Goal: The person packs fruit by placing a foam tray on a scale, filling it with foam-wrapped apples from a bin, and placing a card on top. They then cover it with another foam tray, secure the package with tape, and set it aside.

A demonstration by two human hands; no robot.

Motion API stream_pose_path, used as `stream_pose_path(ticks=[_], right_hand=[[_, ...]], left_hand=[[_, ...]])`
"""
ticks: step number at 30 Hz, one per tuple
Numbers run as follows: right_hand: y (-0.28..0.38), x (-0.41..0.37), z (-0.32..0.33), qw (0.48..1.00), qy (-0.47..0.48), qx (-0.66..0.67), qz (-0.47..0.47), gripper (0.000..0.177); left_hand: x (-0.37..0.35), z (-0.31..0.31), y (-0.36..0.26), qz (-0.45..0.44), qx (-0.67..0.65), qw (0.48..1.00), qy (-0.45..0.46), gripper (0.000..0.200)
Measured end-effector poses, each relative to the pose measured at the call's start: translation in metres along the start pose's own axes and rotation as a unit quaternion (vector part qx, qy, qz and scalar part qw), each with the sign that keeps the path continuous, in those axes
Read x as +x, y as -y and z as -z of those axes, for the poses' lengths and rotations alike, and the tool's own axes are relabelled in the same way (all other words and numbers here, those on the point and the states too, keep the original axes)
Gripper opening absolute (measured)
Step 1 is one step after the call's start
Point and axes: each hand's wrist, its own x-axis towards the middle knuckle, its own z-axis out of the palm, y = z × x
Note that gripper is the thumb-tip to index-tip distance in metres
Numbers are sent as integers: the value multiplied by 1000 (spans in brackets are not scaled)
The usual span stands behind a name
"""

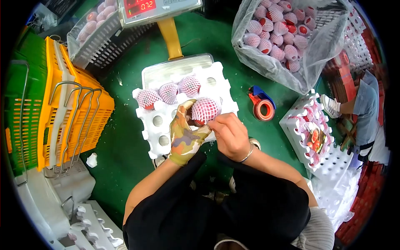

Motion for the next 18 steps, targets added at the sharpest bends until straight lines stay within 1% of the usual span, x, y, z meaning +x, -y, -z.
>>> stream_pose_path(ticks=[1, 2, 3, 4, 5, 6, 8, 9, 10, 11, 12, 13, 14, 15, 16, 18], right_hand=[[0, -2, 0, 999, 27, -3, -20, 20], [3, -3, -2, 999, 26, -5, -17, 20], [7, -3, -6, 956, -22, 196, -216, 21], [11, -2, -6, 831, -68, 380, -400, 24], [4, 3, 3, 754, -48, 434, -491, 29], [-4, 5, 2, 723, -52, 455, -517, 40], [-23, 2, -9, 740, 7, 388, -550, 59], [-38, 0, -14, 741, 4, 388, -548, 59], [-55, -1, -16, 779, 33, 313, -542, 65], [-70, 2, -17, 811, 62, 236, -531, 71], [-66, 27, -3, 845, 77, 149, -508, 63], [-73, 39, -1, 897, 71, 80, -429, 60], [-80, 49, -1, 935, 65, 9, -347, 57], [-94, 48, -9, 952, 60, -25, -299, 52], [-99, 45, -17, 952, 55, -28, -300, 52], [-112, 46, -30, 954, 122, -155, -227, 46]], left_hand=[[-1, -2, 2, -16, 15, 999, -25, 67], [-1, -1, 2, -20, 13, 999, -26, 67], [1, 1, -1, -48, 83, 995, -36, 69], [0, 3, -2, -72, 153, 985, -45, 70], [3, 4, 0, -94, 166, 981, -24, 72], [5, 1, 3, -93, 164, 982, -21, 72], [14, -7, 15, -195, 287, 938, -6, 69], [18, -12, 18, -219, 280, 935, 1, 65], [21, -19, 19, -221, 291, 931, 1, 64], [23, -27, 23, -215, 259, 942, -1, 64], [25, -33, 27, -209, 226, 951, -2, 65], [27, -34, 27, -212, 224, 951, -2, 65], [29, -32, 26, -164, 174, 971, 28, 63], [31, -29, 25, -116, 124, 984, 60, 62], [39, -22, 22, -157, 209, 964, 45, 57], [53, -13, 27, -223, 268, 937, 40, 54]])
